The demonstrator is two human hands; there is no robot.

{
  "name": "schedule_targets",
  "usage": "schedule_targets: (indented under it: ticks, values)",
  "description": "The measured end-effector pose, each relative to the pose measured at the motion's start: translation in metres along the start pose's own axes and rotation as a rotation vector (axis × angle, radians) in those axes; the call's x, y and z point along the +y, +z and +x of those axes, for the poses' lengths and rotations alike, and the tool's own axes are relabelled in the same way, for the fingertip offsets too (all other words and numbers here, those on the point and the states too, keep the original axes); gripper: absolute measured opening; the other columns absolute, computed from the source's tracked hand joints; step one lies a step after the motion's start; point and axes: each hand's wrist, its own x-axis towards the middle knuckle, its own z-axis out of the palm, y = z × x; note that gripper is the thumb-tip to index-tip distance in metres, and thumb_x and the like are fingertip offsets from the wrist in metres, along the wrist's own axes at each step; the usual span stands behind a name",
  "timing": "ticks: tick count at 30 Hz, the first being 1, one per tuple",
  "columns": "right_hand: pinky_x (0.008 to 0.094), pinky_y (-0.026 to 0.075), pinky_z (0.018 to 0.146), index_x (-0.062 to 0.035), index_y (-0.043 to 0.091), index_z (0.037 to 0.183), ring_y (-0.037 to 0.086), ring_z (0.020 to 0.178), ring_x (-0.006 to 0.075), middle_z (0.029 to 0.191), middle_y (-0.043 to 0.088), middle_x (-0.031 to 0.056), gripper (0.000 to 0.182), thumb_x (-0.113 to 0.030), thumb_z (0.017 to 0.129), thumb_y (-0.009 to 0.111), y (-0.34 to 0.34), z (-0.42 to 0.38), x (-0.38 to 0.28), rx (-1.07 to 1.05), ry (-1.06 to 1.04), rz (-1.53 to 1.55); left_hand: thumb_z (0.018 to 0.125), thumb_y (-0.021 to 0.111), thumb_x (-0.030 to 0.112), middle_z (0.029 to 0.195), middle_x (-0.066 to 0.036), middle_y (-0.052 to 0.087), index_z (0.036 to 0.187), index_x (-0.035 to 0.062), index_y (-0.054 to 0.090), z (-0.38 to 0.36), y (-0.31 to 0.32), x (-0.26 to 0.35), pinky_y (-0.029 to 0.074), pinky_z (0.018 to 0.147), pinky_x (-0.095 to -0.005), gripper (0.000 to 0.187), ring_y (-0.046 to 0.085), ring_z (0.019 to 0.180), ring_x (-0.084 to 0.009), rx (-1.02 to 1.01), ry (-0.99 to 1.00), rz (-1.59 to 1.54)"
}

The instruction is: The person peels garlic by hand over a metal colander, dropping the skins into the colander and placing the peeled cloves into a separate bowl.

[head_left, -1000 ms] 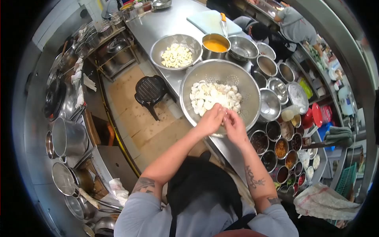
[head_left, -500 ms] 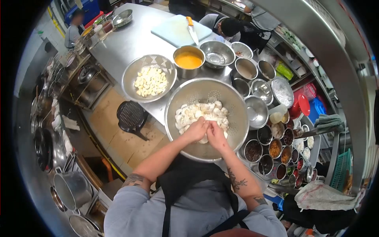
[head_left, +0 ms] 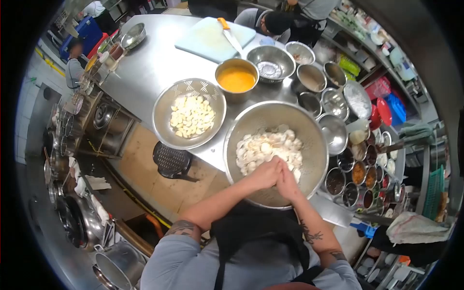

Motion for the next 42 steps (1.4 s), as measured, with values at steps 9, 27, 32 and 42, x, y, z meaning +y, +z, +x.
schedule_targets:
  ticks: [9, 27, 32, 42]
  values:
    - [0.0432, 0.05, 0.09, -0.0006, 0.044, 0.139, 0.063, 0.104, 0.0424, 0.112, 0.064, 0.0278, 0.044, -0.013, 0.097, 0.041, 0.007, -0.006, 0.0, 0.051, -0.004, -0.073, 0.103, 0.037, 0.022, 0.088, -0.022, 0.061, 0.105, -0.0007, 0.049, 0.002, 0.016, -0.023, 0.048, 0.078, -0.0442, 0.026, 0.061, 0.086, -0.0377, 0.062, 0.074, -0.053]
    - [0.0213, 0.022, 0.041, -0.0136, 0.052, 0.087, 0.032, 0.048, 0.0049, 0.06, 0.039, -0.0058, 0.029, -0.039, 0.101, 0.052, -0.005, 0.001, -0.022, 0.018, 0.595, 0.93, 0.098, 0.053, 0.024, 0.085, -0.025, 0.064, 0.113, 0.0043, 0.042, 0.002, -0.022, 0.008, 0.049, 0.07, -0.0455, 0.027, 0.065, 0.08, -0.0408, -0.188, 0.121, 0.236]
    - [0.0209, 0.024, 0.041, -0.0111, 0.053, 0.089, 0.032, 0.049, 0.0038, 0.062, 0.041, -0.0056, 0.027, -0.034, 0.102, 0.051, -0.006, 0.002, -0.026, 0.078, 0.567, 0.884, 0.101, 0.05, 0.024, 0.088, -0.023, 0.063, 0.116, 0.0056, 0.041, -0.002, -0.029, 0.008, 0.048, 0.076, -0.0437, 0.026, 0.064, 0.085, -0.0387, -0.204, 0.126, 0.063]
    - [0.0239, 0.037, 0.042, -0.0036, 0.059, 0.111, 0.046, 0.05, 0.0068, 0.068, 0.054, -0.0005, 0.029, -0.022, 0.105, 0.038, 0.038, 0.015, -0.004, 0.388, 0.443, 0.511, 0.103, 0.042, 0.024, 0.079, -0.027, 0.063, 0.112, 0.0022, 0.042, 0.009, -0.021, 0.013, 0.048, 0.067, -0.0517, 0.024, 0.063, 0.077, -0.0462, -0.081, 0.114, 0.153]
